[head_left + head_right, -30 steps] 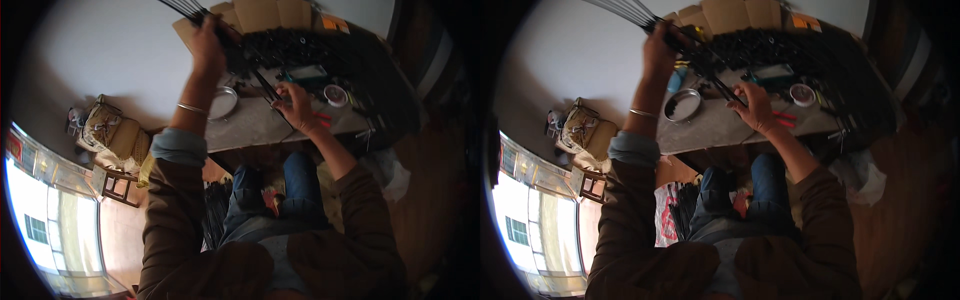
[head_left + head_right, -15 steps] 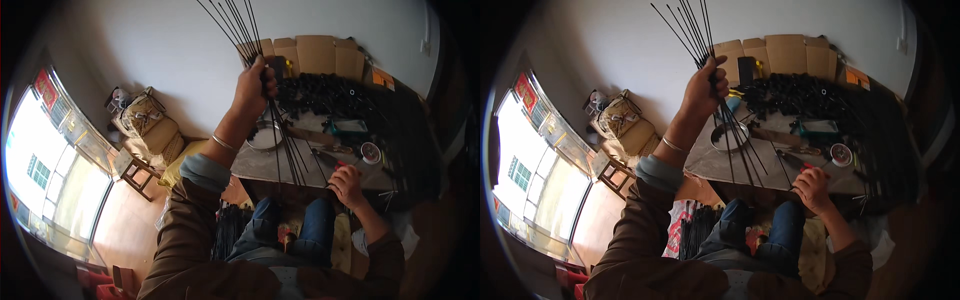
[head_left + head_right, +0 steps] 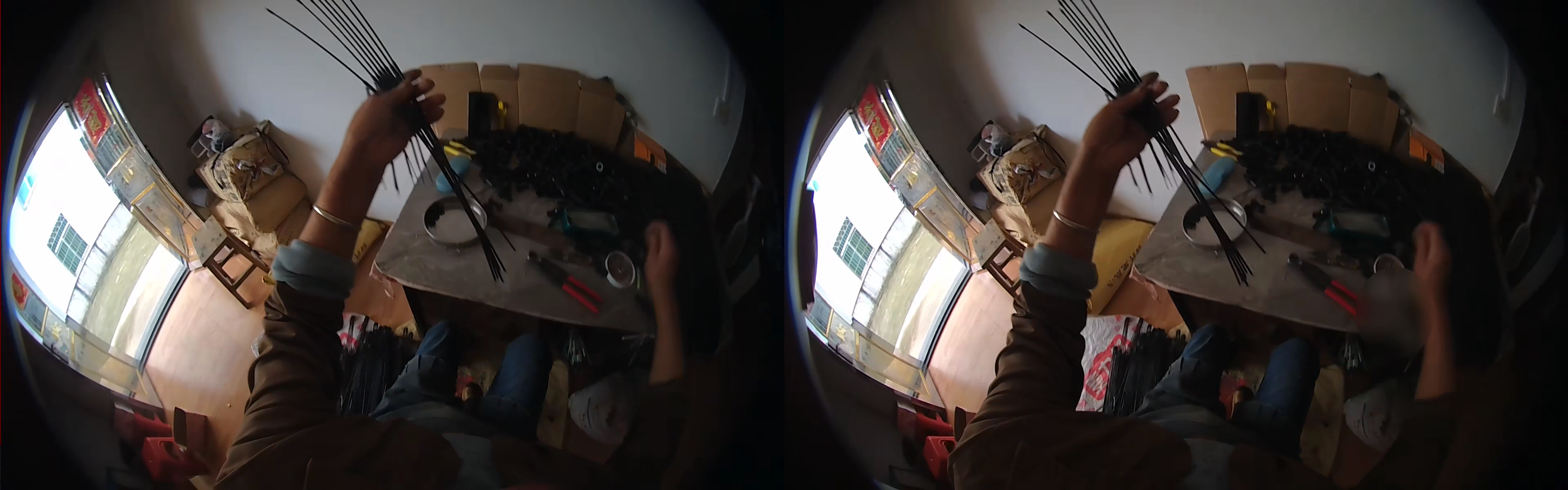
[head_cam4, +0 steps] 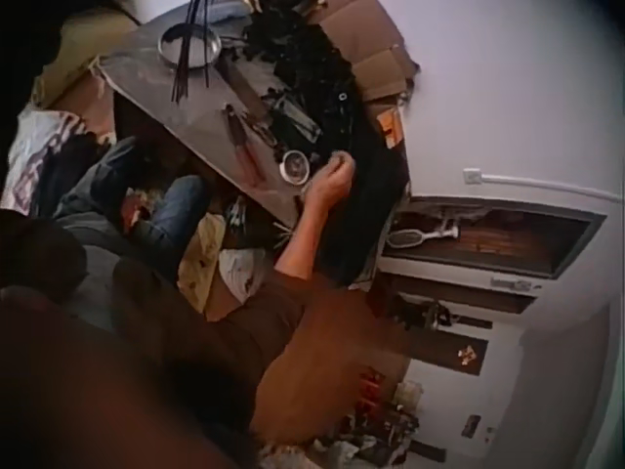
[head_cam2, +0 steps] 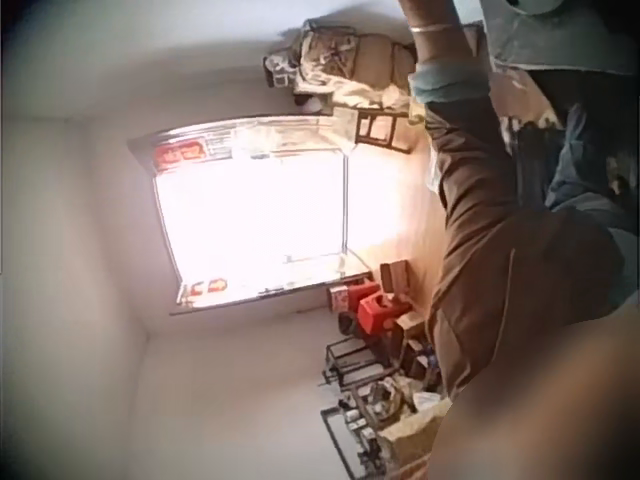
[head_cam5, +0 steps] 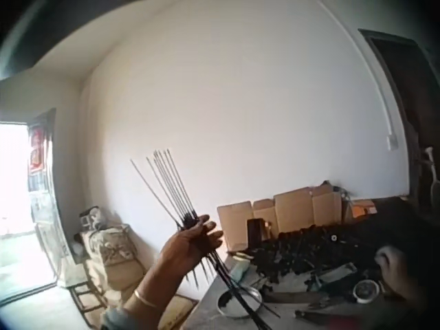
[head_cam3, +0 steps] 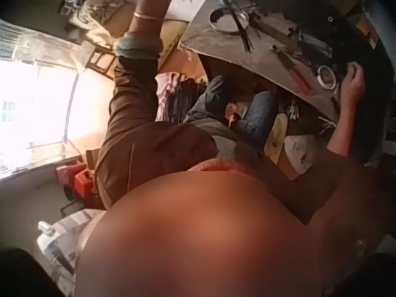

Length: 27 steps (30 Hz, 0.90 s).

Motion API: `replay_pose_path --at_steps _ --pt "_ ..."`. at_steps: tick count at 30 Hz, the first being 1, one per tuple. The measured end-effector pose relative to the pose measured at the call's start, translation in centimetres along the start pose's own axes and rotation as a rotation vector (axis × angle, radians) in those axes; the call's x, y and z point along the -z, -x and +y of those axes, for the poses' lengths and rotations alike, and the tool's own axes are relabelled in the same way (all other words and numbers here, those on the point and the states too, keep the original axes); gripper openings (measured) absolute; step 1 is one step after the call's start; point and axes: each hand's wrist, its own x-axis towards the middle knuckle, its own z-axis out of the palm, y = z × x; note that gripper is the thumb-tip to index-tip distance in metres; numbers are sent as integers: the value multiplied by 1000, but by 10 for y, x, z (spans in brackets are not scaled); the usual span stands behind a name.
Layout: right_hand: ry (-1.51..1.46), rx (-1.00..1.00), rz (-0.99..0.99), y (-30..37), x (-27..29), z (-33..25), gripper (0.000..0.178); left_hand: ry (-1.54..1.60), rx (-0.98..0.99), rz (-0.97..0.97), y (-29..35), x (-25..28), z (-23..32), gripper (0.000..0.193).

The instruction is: Assembling umbrella ribs and plastic components at a workshop table using pliers.

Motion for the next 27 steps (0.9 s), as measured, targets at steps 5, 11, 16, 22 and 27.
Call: replay_pose_path --at_steps 5,11,16,22,27 --pt "123 -548 12 -102 29 206 36 -88 100 -17 17 5 17 42" --pt "506 -455 -141 -43 1 221 61 -28 276 -227 39 32 13 40" --pt "641 -622 -443 14 -11 143 55 -96 291 -131 62 -2 -9 47" --pt "418 -294 -187 12 -13 109 41 -1 385 -246 51 -34 -24 36" --pt "-904 -413 -488 -33 -54 -88 47 81 461 -374 39 -52 -42 31"
